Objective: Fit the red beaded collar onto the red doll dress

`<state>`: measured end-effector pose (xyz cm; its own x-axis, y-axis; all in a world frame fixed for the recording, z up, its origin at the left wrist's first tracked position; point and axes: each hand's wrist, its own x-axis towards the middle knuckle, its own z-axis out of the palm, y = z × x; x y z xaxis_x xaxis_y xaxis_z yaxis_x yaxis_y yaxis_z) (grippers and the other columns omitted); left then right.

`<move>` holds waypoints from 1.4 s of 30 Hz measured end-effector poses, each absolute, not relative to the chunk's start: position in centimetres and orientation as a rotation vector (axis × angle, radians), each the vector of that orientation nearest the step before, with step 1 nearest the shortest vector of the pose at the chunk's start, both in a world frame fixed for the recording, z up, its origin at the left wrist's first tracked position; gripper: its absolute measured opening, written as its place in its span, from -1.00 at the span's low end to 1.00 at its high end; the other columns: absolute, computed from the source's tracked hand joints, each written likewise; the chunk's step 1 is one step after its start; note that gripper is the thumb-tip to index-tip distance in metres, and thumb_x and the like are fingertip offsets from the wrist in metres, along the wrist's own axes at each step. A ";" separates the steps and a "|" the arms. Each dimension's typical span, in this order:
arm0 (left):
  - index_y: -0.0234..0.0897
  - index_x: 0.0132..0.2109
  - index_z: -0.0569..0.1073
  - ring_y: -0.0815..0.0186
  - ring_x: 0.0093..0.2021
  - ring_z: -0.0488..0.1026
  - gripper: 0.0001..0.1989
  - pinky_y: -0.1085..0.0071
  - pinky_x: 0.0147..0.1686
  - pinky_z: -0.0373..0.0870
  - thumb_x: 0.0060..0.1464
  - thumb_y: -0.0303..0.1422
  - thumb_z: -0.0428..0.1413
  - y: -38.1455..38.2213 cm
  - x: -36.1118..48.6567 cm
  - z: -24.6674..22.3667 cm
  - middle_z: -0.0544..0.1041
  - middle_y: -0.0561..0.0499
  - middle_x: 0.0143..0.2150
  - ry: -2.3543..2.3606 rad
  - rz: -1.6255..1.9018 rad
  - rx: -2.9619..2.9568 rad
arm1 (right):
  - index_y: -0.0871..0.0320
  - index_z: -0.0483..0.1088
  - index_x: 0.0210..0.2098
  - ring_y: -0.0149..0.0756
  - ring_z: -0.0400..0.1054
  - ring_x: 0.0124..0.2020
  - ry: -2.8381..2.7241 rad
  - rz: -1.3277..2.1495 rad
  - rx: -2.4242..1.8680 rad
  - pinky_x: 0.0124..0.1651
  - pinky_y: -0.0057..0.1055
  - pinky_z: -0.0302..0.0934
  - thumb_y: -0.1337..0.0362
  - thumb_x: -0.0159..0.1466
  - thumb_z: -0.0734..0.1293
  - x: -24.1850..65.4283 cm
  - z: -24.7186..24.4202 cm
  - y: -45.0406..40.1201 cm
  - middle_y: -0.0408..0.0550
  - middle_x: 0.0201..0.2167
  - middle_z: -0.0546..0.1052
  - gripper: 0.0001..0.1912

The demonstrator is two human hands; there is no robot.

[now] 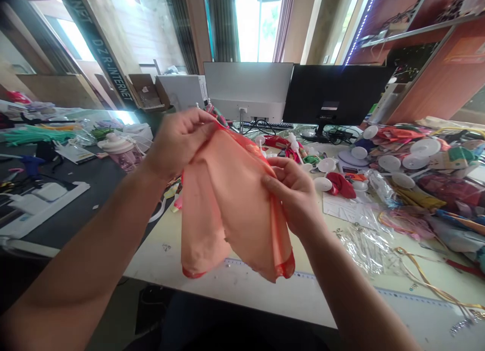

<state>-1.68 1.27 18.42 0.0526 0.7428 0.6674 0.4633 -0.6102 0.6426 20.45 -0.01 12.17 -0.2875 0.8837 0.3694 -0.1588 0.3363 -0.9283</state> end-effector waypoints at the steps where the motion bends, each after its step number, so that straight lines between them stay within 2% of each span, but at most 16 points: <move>1: -0.33 -0.25 0.47 0.40 -0.39 0.41 -0.84 0.51 -0.39 0.31 0.17 -0.33 0.04 2.6 -2.1 17.4 0.49 0.05 -0.40 1.383 1.507 2.137 | 0.04 0.31 -0.12 -0.29 0.45 -0.32 -1.535 1.206 -0.717 -0.29 -0.30 0.37 0.17 0.18 0.33 20.1 11.1 0.6 -0.09 -0.25 0.52 -0.72; 3: -0.33 -0.30 0.46 0.38 -0.34 0.43 -0.84 0.50 -0.32 0.31 0.16 -0.39 0.01 4.9 -2.8 14.2 0.52 0.02 -0.35 1.731 1.208 2.206 | 0.09 0.28 -0.08 -0.22 0.45 -0.26 -1.661 1.129 -0.839 -0.23 -0.23 0.35 0.14 0.18 0.31 19.6 8.5 1.8 -0.03 -0.23 0.52 -0.66; 6: -0.34 -0.33 0.46 0.29 -0.38 0.43 -0.84 0.42 -0.33 0.30 0.12 -0.42 0.00 7.0 -3.9 8.6 0.51 -0.04 -0.41 1.924 1.063 2.144 | 0.12 0.31 -0.07 -0.15 0.41 -0.18 -1.970 0.682 -1.146 -0.17 -0.20 0.30 0.20 0.15 0.29 20.3 4.6 2.7 0.01 -0.21 0.50 -0.66; 9: -0.31 -0.26 0.45 0.22 -0.32 0.45 -0.85 0.37 -0.29 0.31 0.11 -0.44 -0.02 6.9 -5.2 4.3 0.50 -0.07 -0.39 2.043 0.978 2.104 | 0.11 0.35 -0.14 -0.18 0.42 -0.25 -2.215 0.507 -1.332 -0.21 -0.22 0.27 0.24 0.20 0.21 22.6 2.1 2.2 0.00 -0.25 0.51 -0.75; 12: -0.27 -0.17 0.43 0.18 -0.22 0.43 -0.85 0.29 -0.18 0.32 0.12 -0.42 0.00 5.1 -6.2 2.8 0.50 -0.09 -0.29 2.059 0.941 2.138 | 0.10 0.38 -0.21 -0.20 0.42 -0.29 -2.369 0.439 -1.428 -0.26 -0.25 0.25 0.22 0.25 0.17 25.4 1.1 1.0 -0.01 -0.25 0.53 -0.79; 14: -0.24 -0.18 0.42 0.16 -0.18 0.42 -0.87 0.25 -0.11 0.31 0.13 -0.38 0.02 3.1 -6.1 2.7 0.49 -0.10 -0.25 2.006 0.911 2.197 | 0.10 0.38 -0.21 -0.23 0.43 -0.31 -2.420 0.429 -1.468 -0.29 -0.29 0.25 0.18 0.27 0.15 26.8 0.9 0.3 -0.03 -0.24 0.53 -0.77; 17: -0.17 -0.25 0.44 0.22 -0.24 0.43 -0.90 0.31 -0.17 0.35 0.15 -0.32 0.03 -0.3 -4.2 2.5 0.51 -0.03 -0.26 1.782 0.793 2.326 | 0.08 0.38 -0.17 -0.25 0.44 -0.34 -2.482 0.402 -1.496 -0.37 -0.34 0.24 0.12 0.29 0.15 27.6 0.5 -0.5 -0.04 -0.25 0.52 -0.73; 18: -0.17 -0.24 0.45 0.22 -0.23 0.43 -0.88 0.32 -0.18 0.35 0.17 -0.31 0.02 -1.5 -3.1 2.2 0.51 -0.04 -0.23 1.575 0.717 2.420 | 0.08 0.39 -0.17 -0.25 0.43 -0.36 -2.511 0.385 -1.492 -0.40 -0.35 0.22 0.12 0.29 0.15 27.5 0.3 -0.7 -0.04 -0.26 0.51 -0.73; 20: -0.20 -0.24 0.45 0.18 -0.18 0.43 -0.83 0.28 -0.14 0.34 0.17 -0.24 0.04 -3.2 -0.8 1.3 0.51 -0.06 -0.22 1.229 0.571 2.588 | 0.09 0.40 -0.24 -0.26 0.42 -0.41 -2.572 0.338 -1.467 -0.44 -0.36 0.19 0.15 0.28 0.17 27.2 0.1 -0.8 -0.04 -0.30 0.49 -0.77; 23: -0.31 -0.27 0.44 0.13 -0.22 0.41 -0.66 0.25 -0.19 0.34 0.07 -0.08 0.13 -4.4 2.1 -0.5 0.48 -0.12 -0.24 1.119 0.466 2.680 | 0.10 0.37 -0.43 -0.27 0.38 -0.45 -2.619 0.286 -1.394 -0.47 -0.38 0.14 0.25 0.24 0.18 26.5 -0.2 -0.6 -0.07 -0.43 0.46 -0.82; 26: -0.34 -0.30 0.43 0.17 -0.25 0.39 -0.76 0.26 -0.23 0.33 0.18 -0.24 0.03 -4.2 3.4 -1.7 0.44 -0.13 -0.26 1.148 0.374 2.748 | 0.11 0.33 -0.52 -0.30 0.33 -0.49 -2.621 0.319 -1.362 -0.48 -0.40 0.11 0.32 0.21 0.18 26.1 0.0 -0.4 -0.10 -0.53 0.42 -0.80; 29: -0.33 -0.36 0.42 0.22 -0.27 0.36 -0.77 0.26 -0.20 0.31 0.21 -0.37 -0.05 -3.9 3.4 -2.0 0.43 -0.10 -0.30 1.136 0.481 2.608 | 0.11 0.34 -0.51 -0.34 0.31 -0.52 -2.560 0.451 -1.376 -0.47 -0.40 0.14 0.30 0.23 0.18 26.0 0.3 -0.3 -0.11 -0.51 0.43 -0.79; 31: -0.32 -0.41 0.41 0.26 -0.30 0.35 -0.81 0.30 -0.20 0.30 0.14 -0.35 0.04 -3.7 3.0 -1.6 0.43 -0.05 -0.35 1.138 0.708 2.217 | 0.11 0.37 -0.46 -0.35 0.32 -0.51 -2.487 0.517 -1.372 -0.44 -0.40 0.18 0.25 0.26 0.17 26.1 0.5 -0.3 -0.10 -0.46 0.46 -0.78; 34: -0.29 -0.41 0.37 0.38 -0.45 0.30 -0.82 0.43 -0.38 0.28 0.08 -0.29 0.08 -2.9 2.0 -1.2 0.38 0.04 -0.48 1.198 1.016 1.520 | 0.11 0.40 -0.40 -0.35 0.34 -0.50 -2.417 0.507 -1.362 -0.42 -0.38 0.23 0.22 0.28 0.16 26.4 0.7 -0.4 -0.07 -0.40 0.50 -0.77; 38: -0.26 -0.36 0.26 0.49 -0.66 0.09 -0.76 0.53 -0.64 0.09 0.15 -0.18 -0.05 -1.5 0.4 -1.6 0.18 0.16 -0.59 1.306 1.197 1.167 | 0.12 0.41 -0.34 -0.34 0.39 -0.48 -2.450 0.496 -1.361 -0.43 -0.37 0.26 0.19 0.30 0.15 26.1 0.9 -0.8 -0.04 -0.36 0.50 -0.75; 42: -0.24 -0.42 0.20 0.51 -0.66 0.06 -0.71 0.56 -0.66 0.01 0.10 -0.14 0.01 -0.7 -0.5 -2.5 0.13 0.18 -0.60 1.329 1.279 1.021 | 0.11 0.36 -0.03 -0.25 0.45 -0.34 -2.555 0.422 -1.299 -0.37 -0.31 0.32 0.15 0.27 0.23 24.4 0.6 -1.4 0.05 -0.08 0.46 -0.68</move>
<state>-0.50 -0.74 -2.47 -0.1572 0.9827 -0.0976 -0.0599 0.0892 0.9942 24.36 -1.42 0.58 -0.5742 0.8144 0.0842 0.7441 0.5620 -0.3613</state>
